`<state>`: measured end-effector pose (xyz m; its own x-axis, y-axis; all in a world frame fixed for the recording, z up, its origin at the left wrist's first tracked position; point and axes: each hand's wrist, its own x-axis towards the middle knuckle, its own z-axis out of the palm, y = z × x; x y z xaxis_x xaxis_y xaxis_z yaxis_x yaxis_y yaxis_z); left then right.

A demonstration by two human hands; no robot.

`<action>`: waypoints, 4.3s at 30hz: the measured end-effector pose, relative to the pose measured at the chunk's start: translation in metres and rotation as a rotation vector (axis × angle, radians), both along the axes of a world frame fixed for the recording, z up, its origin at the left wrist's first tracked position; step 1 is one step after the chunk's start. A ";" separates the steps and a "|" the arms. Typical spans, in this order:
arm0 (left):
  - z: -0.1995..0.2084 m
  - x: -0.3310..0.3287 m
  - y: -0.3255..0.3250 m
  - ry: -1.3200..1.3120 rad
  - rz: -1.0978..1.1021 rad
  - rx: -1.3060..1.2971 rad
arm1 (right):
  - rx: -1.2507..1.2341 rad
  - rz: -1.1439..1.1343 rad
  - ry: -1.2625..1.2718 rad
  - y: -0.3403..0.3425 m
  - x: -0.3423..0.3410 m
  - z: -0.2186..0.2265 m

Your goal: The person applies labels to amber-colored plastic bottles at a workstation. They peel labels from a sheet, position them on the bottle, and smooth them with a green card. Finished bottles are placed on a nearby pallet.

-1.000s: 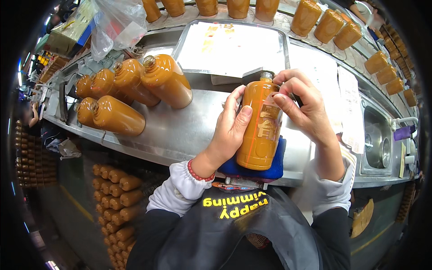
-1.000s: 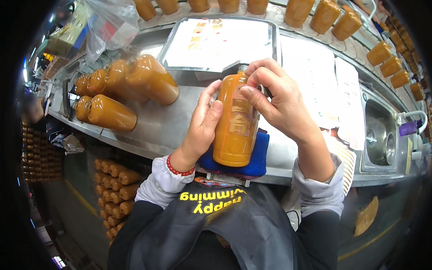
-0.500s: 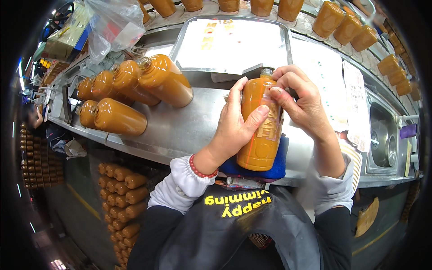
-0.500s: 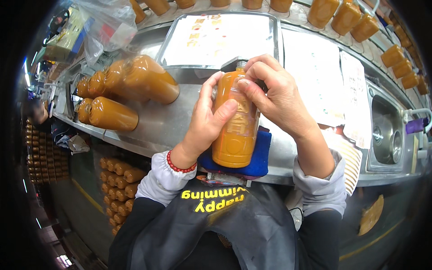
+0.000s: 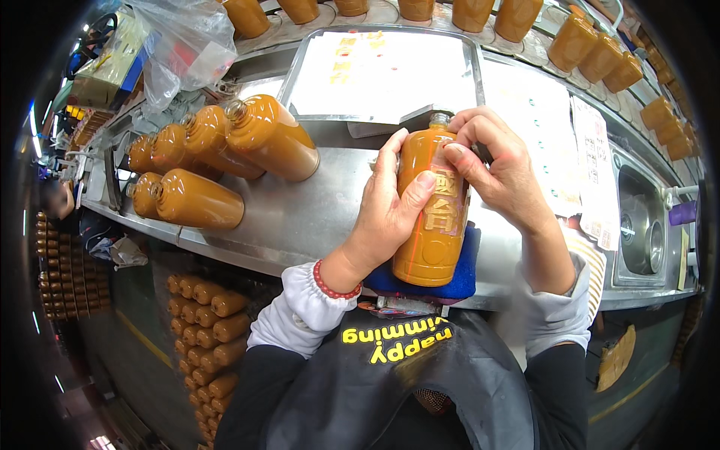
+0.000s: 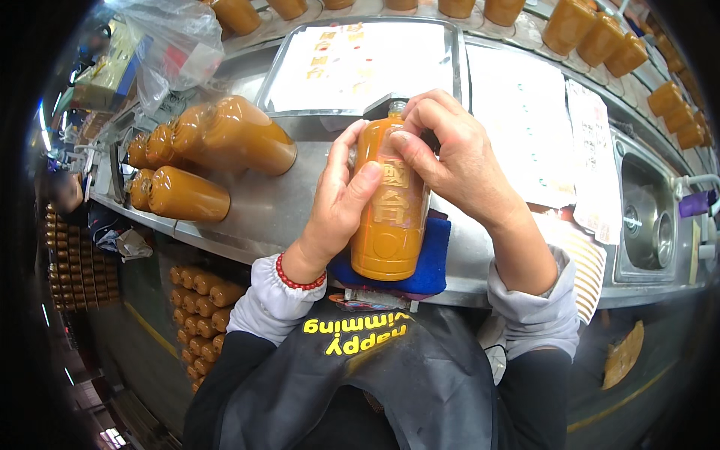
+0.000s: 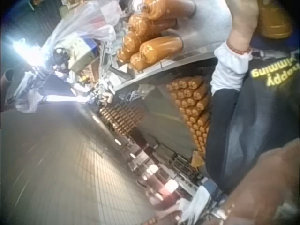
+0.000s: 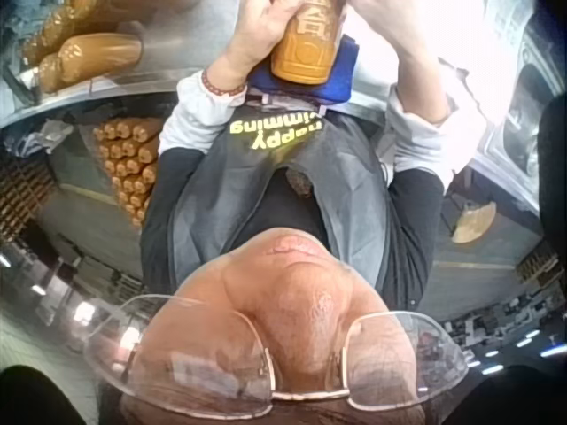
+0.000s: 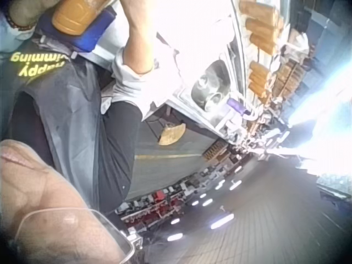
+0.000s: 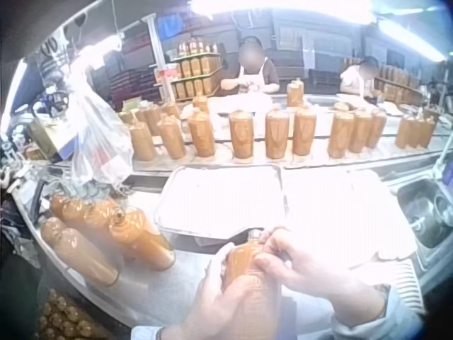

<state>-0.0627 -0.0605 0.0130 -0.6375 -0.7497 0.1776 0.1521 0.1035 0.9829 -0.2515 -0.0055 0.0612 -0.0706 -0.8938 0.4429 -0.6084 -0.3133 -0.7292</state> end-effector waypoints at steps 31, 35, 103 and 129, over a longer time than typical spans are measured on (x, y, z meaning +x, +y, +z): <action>0.003 0.002 -0.001 0.043 -0.087 0.204 | -0.049 -0.182 0.060 0.021 -0.009 -0.001; -0.005 -0.003 -0.005 -0.001 -0.022 0.047 | -0.048 -0.139 0.165 0.053 0.011 -0.013; 0.018 -0.006 -0.053 0.011 0.016 -0.803 | 0.135 -0.157 -0.186 0.015 -0.030 0.024; 0.044 -0.011 -0.064 -0.207 -0.114 -1.297 | 0.241 -0.284 -0.466 0.049 -0.022 0.007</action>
<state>-0.0733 -0.1244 0.0570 -0.7874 -0.0511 0.6143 0.0820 0.9790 0.1865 -0.2737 0.0435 0.0681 -0.4595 -0.8831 0.0945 -0.2428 0.0225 -0.9698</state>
